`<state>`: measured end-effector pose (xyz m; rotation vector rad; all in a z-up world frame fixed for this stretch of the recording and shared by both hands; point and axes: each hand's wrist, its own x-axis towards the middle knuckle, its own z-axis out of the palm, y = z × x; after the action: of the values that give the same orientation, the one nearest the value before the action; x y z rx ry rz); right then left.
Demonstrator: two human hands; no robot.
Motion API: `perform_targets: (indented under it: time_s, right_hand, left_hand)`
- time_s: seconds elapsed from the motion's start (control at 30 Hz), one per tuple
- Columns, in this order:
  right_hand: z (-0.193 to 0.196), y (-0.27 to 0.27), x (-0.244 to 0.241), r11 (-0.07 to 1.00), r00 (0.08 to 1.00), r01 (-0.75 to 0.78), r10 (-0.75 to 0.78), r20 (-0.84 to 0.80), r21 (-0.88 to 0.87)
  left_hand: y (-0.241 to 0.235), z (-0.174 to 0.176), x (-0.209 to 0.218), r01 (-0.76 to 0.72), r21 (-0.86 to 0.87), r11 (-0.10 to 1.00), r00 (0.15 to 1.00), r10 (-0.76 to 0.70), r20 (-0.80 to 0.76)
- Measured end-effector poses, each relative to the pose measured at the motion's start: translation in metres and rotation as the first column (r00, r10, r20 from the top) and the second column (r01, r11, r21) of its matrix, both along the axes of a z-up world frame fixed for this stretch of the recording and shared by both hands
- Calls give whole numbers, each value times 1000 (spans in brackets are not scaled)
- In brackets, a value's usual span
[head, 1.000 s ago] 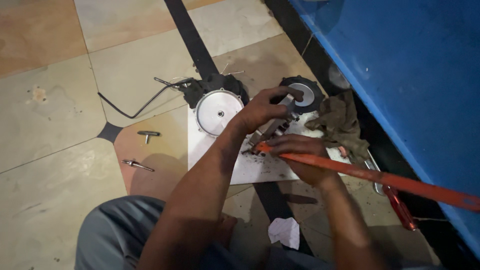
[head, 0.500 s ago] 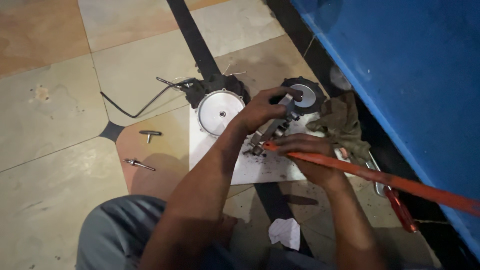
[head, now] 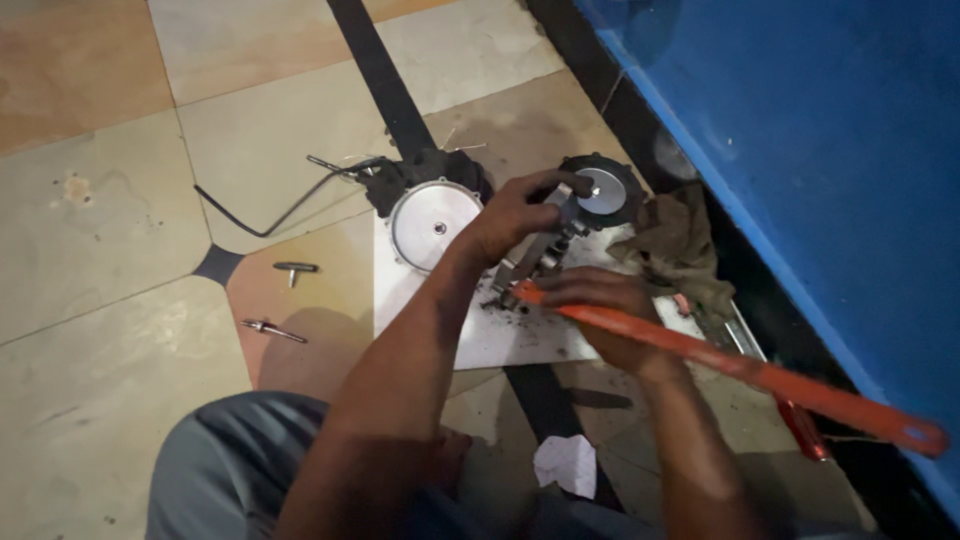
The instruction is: The person cleans a metallic mechanical component, likely a carburetor, using a rag and a file. They wipe the exterior surfaces and use the file to scrape or clean specific areas of the part while sitting on the floor.
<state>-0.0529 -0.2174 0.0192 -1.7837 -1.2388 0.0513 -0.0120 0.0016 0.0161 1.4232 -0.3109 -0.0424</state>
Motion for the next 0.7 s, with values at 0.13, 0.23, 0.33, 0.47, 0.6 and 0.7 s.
perform_targets:
  time_s: [0.13,0.23,0.33,0.47,0.6,0.7]
  right_hand:
    - [-2,-1,-5,993,979,110,-113,168,31]
    - [8,-26,-5,785,696,570,-618,-367,-241]
    - [10,-30,-3,754,654,657,-575,-492,-7]
    - [-2,11,-12,730,650,665,-462,-603,158]
    - [5,24,-10,820,837,541,-505,-211,185]
    - [7,18,-12,818,812,574,-564,-149,35]
  left_hand:
    - [3,-10,1,-39,-85,996,999,39,4]
    - [15,-15,-4,-65,-242,968,998,66,-6]
    - [24,-18,-7,-86,-280,956,996,86,-12]
    - [26,-17,-10,-78,-297,952,991,41,-130]
    - [19,-12,-6,11,-284,959,999,2,47]
    - [14,-7,-5,-29,-149,988,999,25,-35]
